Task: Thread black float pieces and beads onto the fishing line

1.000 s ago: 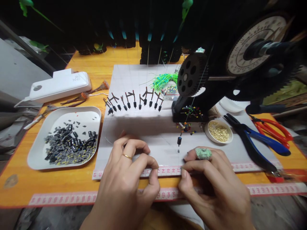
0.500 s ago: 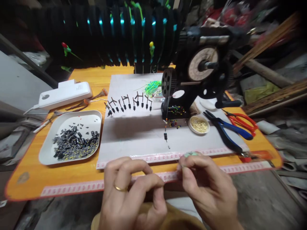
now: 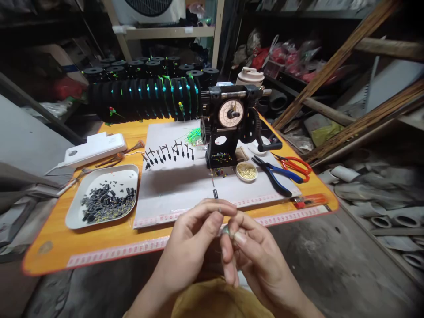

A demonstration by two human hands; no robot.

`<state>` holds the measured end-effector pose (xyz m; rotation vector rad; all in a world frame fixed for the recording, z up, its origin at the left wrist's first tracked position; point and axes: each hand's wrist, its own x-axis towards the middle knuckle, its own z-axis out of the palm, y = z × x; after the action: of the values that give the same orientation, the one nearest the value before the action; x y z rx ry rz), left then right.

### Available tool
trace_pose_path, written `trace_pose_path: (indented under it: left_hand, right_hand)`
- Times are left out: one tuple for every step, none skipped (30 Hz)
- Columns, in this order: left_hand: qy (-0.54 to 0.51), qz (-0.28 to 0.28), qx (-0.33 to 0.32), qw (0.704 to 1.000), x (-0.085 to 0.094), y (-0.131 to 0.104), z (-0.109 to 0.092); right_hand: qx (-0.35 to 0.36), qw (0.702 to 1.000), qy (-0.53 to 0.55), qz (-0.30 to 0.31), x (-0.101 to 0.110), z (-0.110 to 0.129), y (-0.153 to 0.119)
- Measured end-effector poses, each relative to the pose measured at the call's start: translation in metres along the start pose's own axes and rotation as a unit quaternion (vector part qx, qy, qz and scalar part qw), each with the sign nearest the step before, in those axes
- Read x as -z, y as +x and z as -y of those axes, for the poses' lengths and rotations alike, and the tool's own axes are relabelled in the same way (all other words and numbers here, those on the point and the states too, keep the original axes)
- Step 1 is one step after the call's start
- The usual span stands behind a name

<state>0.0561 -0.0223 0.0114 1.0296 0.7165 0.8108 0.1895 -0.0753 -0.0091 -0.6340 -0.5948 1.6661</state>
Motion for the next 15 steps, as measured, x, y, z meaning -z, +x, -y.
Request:
trace_pose_path:
  left_hand:
    - [-0.065, 0.003, 0.012, 0.998, -0.004, 0.006, 0.0]
    - [-0.113, -0.005, 0.014, 0.993, -0.007, 0.011, 0.0]
    - [-0.145, -0.017, 0.012, 0.989, -0.01, 0.016, 0.001]
    - [-0.164, -0.032, 0.007, 0.986, -0.012, 0.02, 0.002]
    - [-0.175, -0.047, 0.003, 0.983, -0.013, 0.023, 0.002]
    - [-0.183, -0.06, -0.001, 0.981, -0.013, 0.025, 0.003]
    - [-0.189, -0.068, -0.003, 0.98, -0.013, 0.025, 0.004]
    - [-0.195, -0.073, -0.003, 0.978, -0.012, 0.024, 0.004]
    - [-0.198, -0.078, -0.001, 0.977, -0.011, 0.022, 0.005]
    - [-0.195, -0.083, 0.004, 0.977, -0.009, 0.019, 0.007]
    - [-0.187, -0.082, 0.012, 0.979, -0.007, 0.015, 0.008]
    - [-0.18, -0.073, 0.025, 0.981, -0.005, 0.011, 0.01]
    - [-0.175, -0.053, 0.039, 0.982, -0.003, 0.006, 0.012]
    - [-0.171, -0.025, 0.052, 0.984, -0.002, 0.002, 0.014]
    - [-0.167, 0.005, 0.062, 0.984, -0.001, -0.002, 0.016]
  right_hand:
    - [-0.005, 1.0, -0.01, -0.003, 0.001, -0.001, -0.001]
    - [-0.009, 1.0, -0.019, -0.006, 0.002, -0.002, -0.001]
    - [-0.01, 1.0, -0.025, -0.009, 0.003, -0.002, -0.001]
    - [-0.009, 0.999, -0.03, -0.012, 0.003, -0.003, -0.002]
    - [-0.006, 0.999, -0.034, -0.016, 0.003, -0.004, -0.002]
    - [-0.004, 0.999, -0.04, -0.02, 0.004, -0.005, -0.002]
    - [-0.004, 0.999, -0.045, -0.024, 0.004, -0.005, -0.002]
    - [-0.006, 0.998, -0.05, -0.026, 0.004, -0.006, -0.002]
    - [-0.009, 0.998, -0.055, -0.028, 0.004, -0.006, -0.002]
    - [-0.012, 0.998, -0.059, -0.028, 0.004, -0.007, -0.002]
    - [-0.014, 0.997, -0.063, -0.028, 0.004, -0.007, -0.002]
    - [-0.016, 0.997, -0.069, -0.029, 0.004, -0.008, -0.003]
    - [-0.016, 0.997, -0.074, -0.029, 0.005, -0.008, -0.003]
    - [-0.016, 0.996, -0.081, -0.03, 0.005, -0.008, -0.003]
    - [-0.017, 0.995, -0.088, -0.032, 0.005, -0.007, -0.004]
